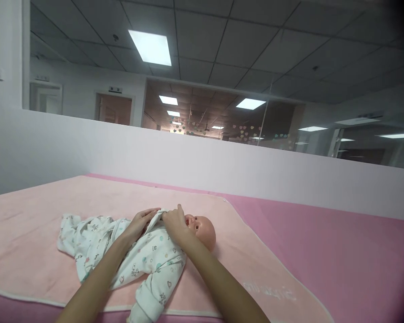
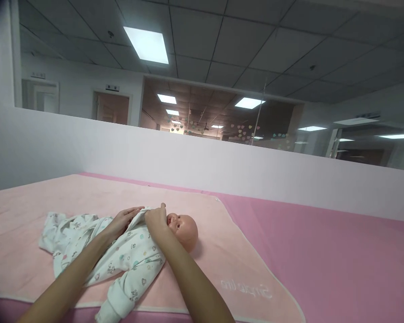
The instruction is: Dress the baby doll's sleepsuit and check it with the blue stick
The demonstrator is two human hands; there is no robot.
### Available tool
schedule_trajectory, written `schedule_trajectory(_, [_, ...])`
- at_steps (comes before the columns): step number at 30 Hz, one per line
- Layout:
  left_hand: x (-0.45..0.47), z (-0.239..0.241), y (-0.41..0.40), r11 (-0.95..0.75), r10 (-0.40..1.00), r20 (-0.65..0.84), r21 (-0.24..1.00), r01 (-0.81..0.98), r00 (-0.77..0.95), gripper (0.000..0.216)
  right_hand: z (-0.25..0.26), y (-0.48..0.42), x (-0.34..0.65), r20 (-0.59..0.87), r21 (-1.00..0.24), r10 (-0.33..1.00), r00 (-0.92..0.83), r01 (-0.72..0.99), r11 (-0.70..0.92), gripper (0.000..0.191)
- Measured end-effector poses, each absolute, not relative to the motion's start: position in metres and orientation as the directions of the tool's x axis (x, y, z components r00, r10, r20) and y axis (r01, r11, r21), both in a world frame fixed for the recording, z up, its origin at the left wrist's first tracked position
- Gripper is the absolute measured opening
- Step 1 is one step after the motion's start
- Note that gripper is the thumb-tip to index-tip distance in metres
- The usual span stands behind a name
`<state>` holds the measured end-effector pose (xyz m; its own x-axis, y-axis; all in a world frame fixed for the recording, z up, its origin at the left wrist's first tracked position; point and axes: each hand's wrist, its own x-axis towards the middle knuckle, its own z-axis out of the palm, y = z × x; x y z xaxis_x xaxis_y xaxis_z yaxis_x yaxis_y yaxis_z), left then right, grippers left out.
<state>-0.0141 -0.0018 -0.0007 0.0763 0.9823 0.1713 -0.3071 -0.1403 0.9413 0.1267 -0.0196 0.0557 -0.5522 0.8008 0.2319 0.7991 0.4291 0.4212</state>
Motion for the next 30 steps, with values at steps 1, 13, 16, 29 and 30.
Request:
schedule_trajectory(1, [-0.014,0.0,-0.002,-0.143,0.982,0.174,0.939,-0.313,0.074,0.049,0.057,-0.018,0.125,0.225,0.426,0.804,-0.551,0.797,0.427,0.016])
schedule_trajectory(13, [-0.018,-0.002,-0.001,-0.123,0.969,0.174,0.955,-0.269,0.177,0.052,0.065,-0.039,0.143,0.274,0.478,0.747,-0.606,0.76,0.441,0.017])
schedule_trajectory(16, [-0.017,-0.001,-0.004,-0.135,0.971,0.178,0.959,-0.251,0.158,0.051,0.062,-0.039,0.144,0.299,0.48,0.732,-0.612,0.759,0.439,0.016])
schedule_trajectory(29, [-0.018,-0.005,0.001,-0.145,0.967,0.195,0.951,-0.274,0.166,0.045,0.068,-0.044,0.152,0.351,0.334,0.768,-0.536,0.838,0.432,0.019])
schedule_trajectory(30, [-0.018,-0.005,0.001,-0.147,0.967,0.197,0.951,-0.271,0.164,0.045,0.071,-0.048,0.153,0.353,0.329,0.768,-0.534,0.839,0.433,0.02])
